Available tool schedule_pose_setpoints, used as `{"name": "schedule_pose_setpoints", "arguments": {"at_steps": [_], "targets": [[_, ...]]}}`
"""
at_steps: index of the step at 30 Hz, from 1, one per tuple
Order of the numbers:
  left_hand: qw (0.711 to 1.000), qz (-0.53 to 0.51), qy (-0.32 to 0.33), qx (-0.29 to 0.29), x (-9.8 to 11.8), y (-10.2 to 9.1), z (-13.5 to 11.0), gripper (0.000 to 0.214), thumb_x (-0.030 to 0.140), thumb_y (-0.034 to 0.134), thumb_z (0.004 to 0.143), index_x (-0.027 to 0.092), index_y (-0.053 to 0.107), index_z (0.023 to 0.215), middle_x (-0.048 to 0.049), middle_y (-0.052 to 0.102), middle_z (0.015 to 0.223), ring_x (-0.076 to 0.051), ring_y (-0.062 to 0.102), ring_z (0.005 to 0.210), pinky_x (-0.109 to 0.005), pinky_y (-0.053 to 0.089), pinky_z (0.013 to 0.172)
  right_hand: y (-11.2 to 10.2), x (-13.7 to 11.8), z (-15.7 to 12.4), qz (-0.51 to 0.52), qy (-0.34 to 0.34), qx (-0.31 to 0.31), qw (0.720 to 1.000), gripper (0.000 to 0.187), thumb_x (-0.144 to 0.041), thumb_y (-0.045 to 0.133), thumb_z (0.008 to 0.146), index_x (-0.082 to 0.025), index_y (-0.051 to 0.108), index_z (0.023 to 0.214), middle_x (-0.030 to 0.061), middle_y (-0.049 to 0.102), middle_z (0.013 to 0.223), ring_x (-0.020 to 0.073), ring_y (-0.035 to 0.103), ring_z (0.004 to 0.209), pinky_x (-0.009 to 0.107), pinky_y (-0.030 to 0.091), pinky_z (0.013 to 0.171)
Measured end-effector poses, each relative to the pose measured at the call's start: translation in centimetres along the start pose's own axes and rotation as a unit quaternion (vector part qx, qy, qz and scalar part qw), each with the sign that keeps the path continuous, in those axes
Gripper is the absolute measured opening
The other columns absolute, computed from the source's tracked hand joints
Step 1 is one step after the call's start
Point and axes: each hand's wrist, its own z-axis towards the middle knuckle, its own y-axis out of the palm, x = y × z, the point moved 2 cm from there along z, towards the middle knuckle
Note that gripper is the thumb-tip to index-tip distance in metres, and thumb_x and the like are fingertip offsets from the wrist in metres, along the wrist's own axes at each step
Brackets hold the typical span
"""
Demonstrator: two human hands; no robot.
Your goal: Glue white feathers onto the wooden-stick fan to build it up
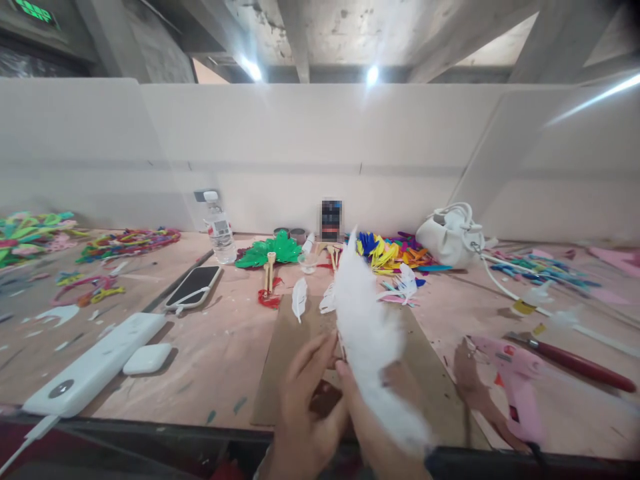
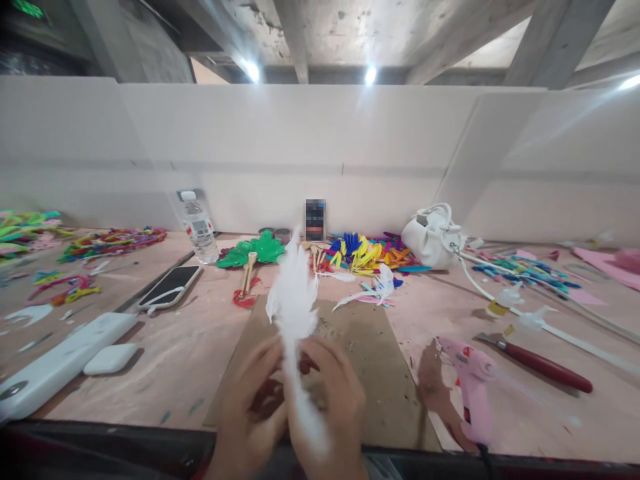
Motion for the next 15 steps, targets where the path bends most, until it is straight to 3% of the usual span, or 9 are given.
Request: {"name": "schedule_pose_setpoints", "arguments": {"at_steps": [2, 5, 7, 9, 12, 15], "targets": [[0.999, -0.025, 0.024, -0.031, 0.1, -0.2, -0.1, 0.04, 0.026, 0.079, 0.083, 0.026, 0.079, 0.123, -0.0159, 0.067, 0.133, -0.024, 0.077, 0.084, -0.028, 0.063, 0.062, -0.1, 0.9, -0.1, 0.059, 0.092, 0.007, 0.994, 0.019, -0.039, 0.075, 0.089, -0.022, 0.082, 0.098, 0.0113, 0.082, 0.098, 0.0329, 0.079, 0.092, 0.044, 0.067, 0.082], [0.999, -0.026, 0.045, 0.013, 0.0, -0.9, 0.3, 0.007, 0.025, 0.076, 0.087, 0.022, 0.077, 0.093, -0.0081, 0.07, 0.101, -0.019, 0.071, 0.076, -0.024, 0.057, 0.061, 0.0, 1.8, -0.2, 0.194, 0.2, 0.0, 0.96, 0.024, -0.044, 0.078, 0.09, -0.02, 0.082, 0.095, 0.0087, 0.083, 0.089, 0.0277, 0.079, 0.075, 0.038, 0.067, 0.069], [0.999, 0.002, 0.039, 0.033, -0.1, -1.1, 0.6, 0.024, 0.03, 0.073, 0.09, 0.02, 0.066, 0.069, -0.0021, 0.063, 0.073, -0.016, 0.063, 0.065, -0.022, 0.05, 0.058, 0.2, 2.2, -0.3, 0.288, 0.256, 0.005, 0.923, 0.025, -0.043, 0.085, 0.084, -0.02, 0.081, 0.091, 0.0061, 0.081, 0.081, 0.0212, 0.073, 0.06, 0.03, 0.062, 0.056], [1.0, 0.024, 0.012, -0.01, -0.3, -0.9, 0.9, 0.04, 0.037, 0.069, 0.093, 0.02, 0.061, 0.059, -0.0013, 0.059, 0.061, -0.016, 0.059, 0.06, -0.023, 0.045, 0.057, 0.4, 2.4, -0.4, 0.335, 0.281, 0.01, 0.899, 0.024, -0.041, 0.089, 0.079, -0.02, 0.081, 0.087, 0.0042, 0.079, 0.075, 0.0171, 0.069, 0.055, 0.025, 0.058, 0.052], [0.994, 0.035, -0.053, -0.087, -1.0, -0.5, 0.8, 0.035, 0.046, 0.07, 0.09, 0.019, 0.069, 0.067, -0.0058, 0.069, 0.068, -0.021, 0.065, 0.068, -0.027, 0.048, 0.061, 0.7, 2.4, -0.5, 0.371, 0.308, 0.027, 0.876, 0.026, -0.04, 0.094, 0.073, -0.021, 0.08, 0.085, 0.0046, 0.081, 0.08, 0.0195, 0.075, 0.069, 0.025, 0.062, 0.064], [0.99, 0.081, -0.085, -0.082, -1.9, -0.3, 0.6, 0.034, 0.051, 0.072, 0.085, 0.018, 0.074, 0.078, -0.0085, 0.074, 0.078, -0.026, 0.068, 0.078, -0.032, 0.053, 0.069, 0.8, 2.4, -0.6, 0.39, 0.338, 0.058, 0.854, 0.029, -0.041, 0.096, 0.069, -0.021, 0.079, 0.081, 0.0059, 0.082, 0.082, 0.0236, 0.079, 0.081, 0.028, 0.065, 0.071]]}}
